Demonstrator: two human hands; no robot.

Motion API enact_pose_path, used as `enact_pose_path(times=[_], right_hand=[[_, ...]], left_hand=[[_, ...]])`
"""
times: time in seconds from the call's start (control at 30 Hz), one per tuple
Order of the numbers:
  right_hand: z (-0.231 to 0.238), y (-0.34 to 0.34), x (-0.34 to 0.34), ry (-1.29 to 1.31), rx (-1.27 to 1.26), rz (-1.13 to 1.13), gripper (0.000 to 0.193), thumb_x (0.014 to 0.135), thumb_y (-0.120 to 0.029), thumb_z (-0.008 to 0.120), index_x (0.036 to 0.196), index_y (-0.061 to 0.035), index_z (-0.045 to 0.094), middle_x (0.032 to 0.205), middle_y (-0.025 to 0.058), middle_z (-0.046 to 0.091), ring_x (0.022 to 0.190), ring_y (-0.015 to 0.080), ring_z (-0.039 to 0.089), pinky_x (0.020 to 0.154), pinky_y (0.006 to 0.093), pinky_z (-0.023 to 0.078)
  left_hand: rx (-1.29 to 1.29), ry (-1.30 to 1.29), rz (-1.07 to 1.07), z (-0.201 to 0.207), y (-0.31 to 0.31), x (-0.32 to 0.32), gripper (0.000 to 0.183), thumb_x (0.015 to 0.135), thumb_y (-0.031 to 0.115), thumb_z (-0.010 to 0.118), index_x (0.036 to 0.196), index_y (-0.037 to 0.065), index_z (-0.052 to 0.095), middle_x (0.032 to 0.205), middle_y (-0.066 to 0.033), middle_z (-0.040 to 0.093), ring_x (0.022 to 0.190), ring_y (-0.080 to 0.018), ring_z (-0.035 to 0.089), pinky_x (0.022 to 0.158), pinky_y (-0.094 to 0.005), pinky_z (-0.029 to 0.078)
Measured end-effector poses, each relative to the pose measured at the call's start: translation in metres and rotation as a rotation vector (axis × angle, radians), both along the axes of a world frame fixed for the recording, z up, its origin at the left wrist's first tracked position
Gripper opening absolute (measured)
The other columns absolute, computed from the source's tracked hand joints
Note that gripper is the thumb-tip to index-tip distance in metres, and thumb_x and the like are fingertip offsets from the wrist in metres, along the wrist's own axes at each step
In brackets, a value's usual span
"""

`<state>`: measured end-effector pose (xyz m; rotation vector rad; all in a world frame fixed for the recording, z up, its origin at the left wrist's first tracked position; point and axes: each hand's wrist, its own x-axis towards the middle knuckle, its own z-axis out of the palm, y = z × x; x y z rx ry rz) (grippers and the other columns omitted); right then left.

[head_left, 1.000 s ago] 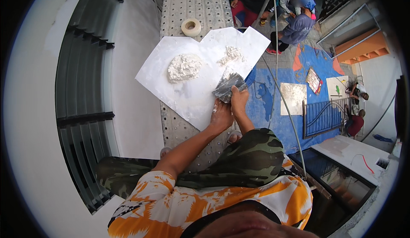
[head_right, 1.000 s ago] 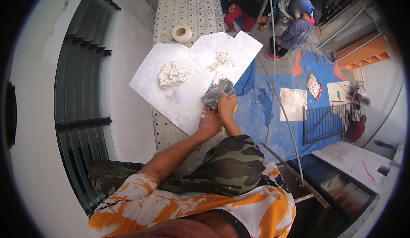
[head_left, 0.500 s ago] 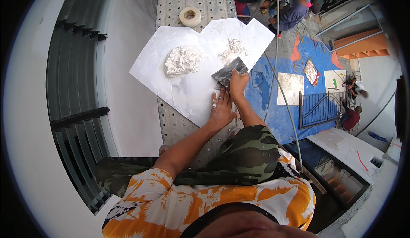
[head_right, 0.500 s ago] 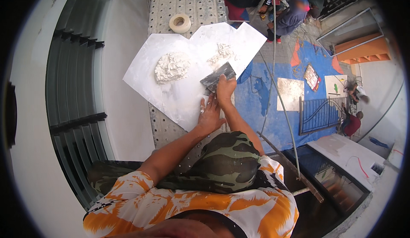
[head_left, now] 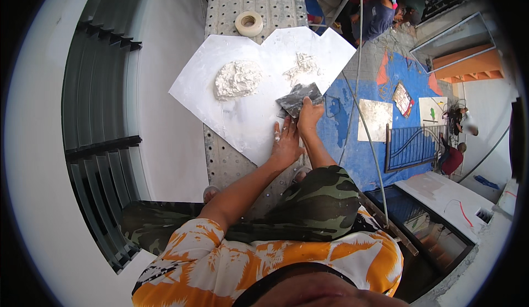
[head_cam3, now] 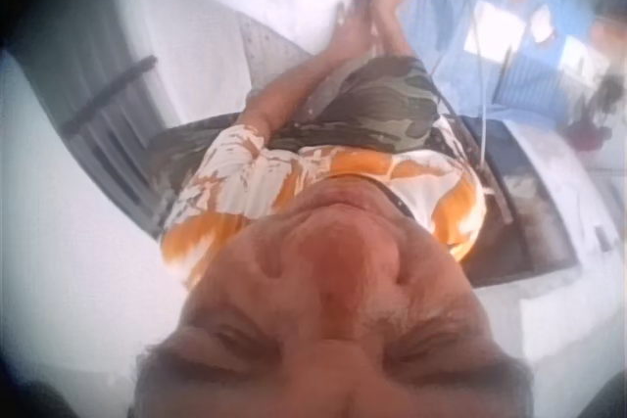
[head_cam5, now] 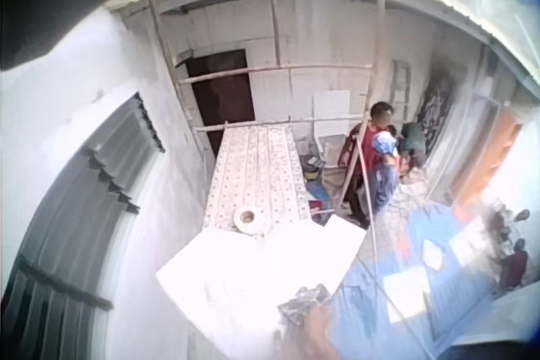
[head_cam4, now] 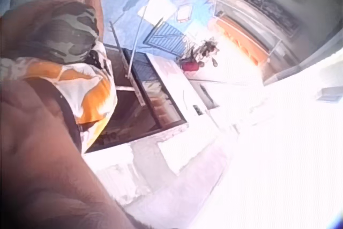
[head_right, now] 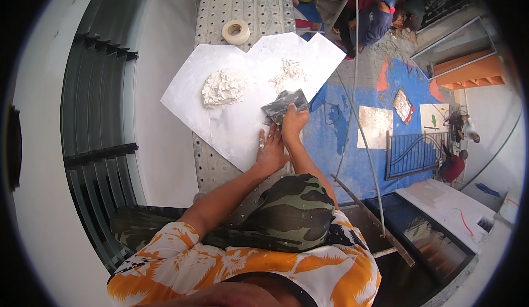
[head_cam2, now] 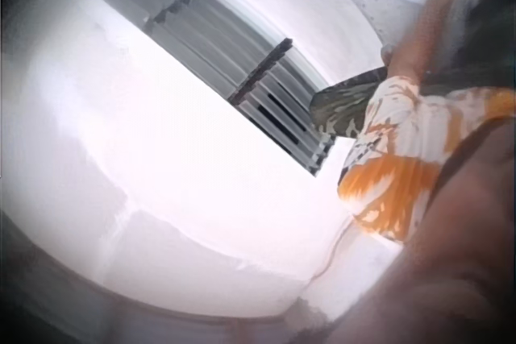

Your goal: The person applies white plaster to a ceiling using a trowel and a hawk. They repeatedly scoop plaster from the hawk and spread it onto the ceiling surface, smoothing the material with the trowel.

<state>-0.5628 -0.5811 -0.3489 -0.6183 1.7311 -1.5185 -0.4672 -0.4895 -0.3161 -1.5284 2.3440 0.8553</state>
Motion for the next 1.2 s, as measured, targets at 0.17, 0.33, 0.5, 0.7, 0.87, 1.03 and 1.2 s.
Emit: enact_pose_path(times=[0.17,0.33,0.5,0.7,0.87,1.03,1.2], right_hand=[[-0.017,0.001,-0.013,-0.203,-0.014,-0.049,0.03,0.087,-0.001,0.065,0.115,0.0109,0.061,0.102,0.0151,0.07,0.084,0.0197,0.066,0.072,0.0346,0.053],[-0.023,-0.003,-0.003,0.049,-0.054,0.09,0.02,0.088,-0.006,0.064,0.098,0.0111,0.062,0.089,0.0135,0.068,0.076,0.0189,0.059,0.07,0.0374,0.05],[-0.018,-0.023,0.002,-0.055,-0.143,-0.085,0.021,0.089,-0.009,0.066,0.097,0.0095,0.061,0.086,0.0118,0.068,0.073,0.0154,0.058,0.069,0.0349,0.05],[-0.022,-0.017,0.007,0.043,-0.107,0.028,0.028,0.088,0.0,0.065,0.113,0.0124,0.063,0.108,0.0164,0.072,0.09,0.0215,0.066,0.083,0.0377,0.054],[0.006,-0.027,-0.016,-0.056,0.054,0.114,0.034,0.089,-0.006,0.071,0.114,0.0146,0.06,0.103,0.0169,0.07,0.09,0.0218,0.066,0.081,0.0378,0.053],[0.065,-0.085,-0.107,-0.033,-0.065,0.296,0.024,0.08,0.001,0.068,0.103,0.0054,0.072,0.093,0.0094,0.076,0.08,0.0195,0.07,0.076,0.0331,0.055],[0.09,-0.156,-0.13,1.271,-0.006,0.53,0.031,0.088,-0.013,0.062,0.114,-0.013,0.079,0.101,0.0187,0.077,0.09,0.0387,0.075,0.081,0.0524,0.058]], left_hand=[[-0.045,0.042,0.051,0.0,0.006,0.0,0.102,0.091,0.048,0.071,0.161,-0.007,0.021,0.168,-0.0263,0.021,0.161,-0.0405,0.008,0.124,-0.0684,0.006],[-0.108,0.085,0.046,-0.001,0.006,0.0,0.104,0.091,0.05,0.07,0.162,-0.006,0.019,0.17,-0.0242,0.019,0.161,-0.0404,0.008,0.124,-0.0688,0.007],[-0.096,0.072,0.095,-0.002,0.007,-0.001,0.108,0.091,0.053,0.071,0.163,-0.006,0.016,0.172,-0.0223,0.015,0.161,-0.0387,0.008,0.125,-0.0672,0.009],[-0.042,0.034,0.062,-0.001,0.005,-0.002,0.105,0.091,0.05,0.071,0.163,-0.004,0.018,0.171,-0.0236,0.016,0.161,-0.04,0.008,0.124,-0.0705,0.008],[-0.167,0.077,0.062,-0.004,0.008,0.002,0.101,0.092,0.051,0.07,0.162,-0.003,0.023,0.169,-0.0248,0.022,0.16,-0.0392,0.014,0.124,-0.0689,0.01],[-0.151,0.201,0.138,-0.008,0.004,-0.002,0.095,0.091,0.048,0.073,0.16,-0.002,0.03,0.166,-0.0289,0.026,0.156,-0.0438,0.024,0.122,-0.0686,0.016],[-0.455,0.131,0.277,-0.013,-0.026,-0.026,0.089,0.088,0.042,0.078,0.155,-0.001,0.039,0.158,-0.0307,0.038,0.145,-0.0475,0.037,0.118,-0.0662,0.025]])
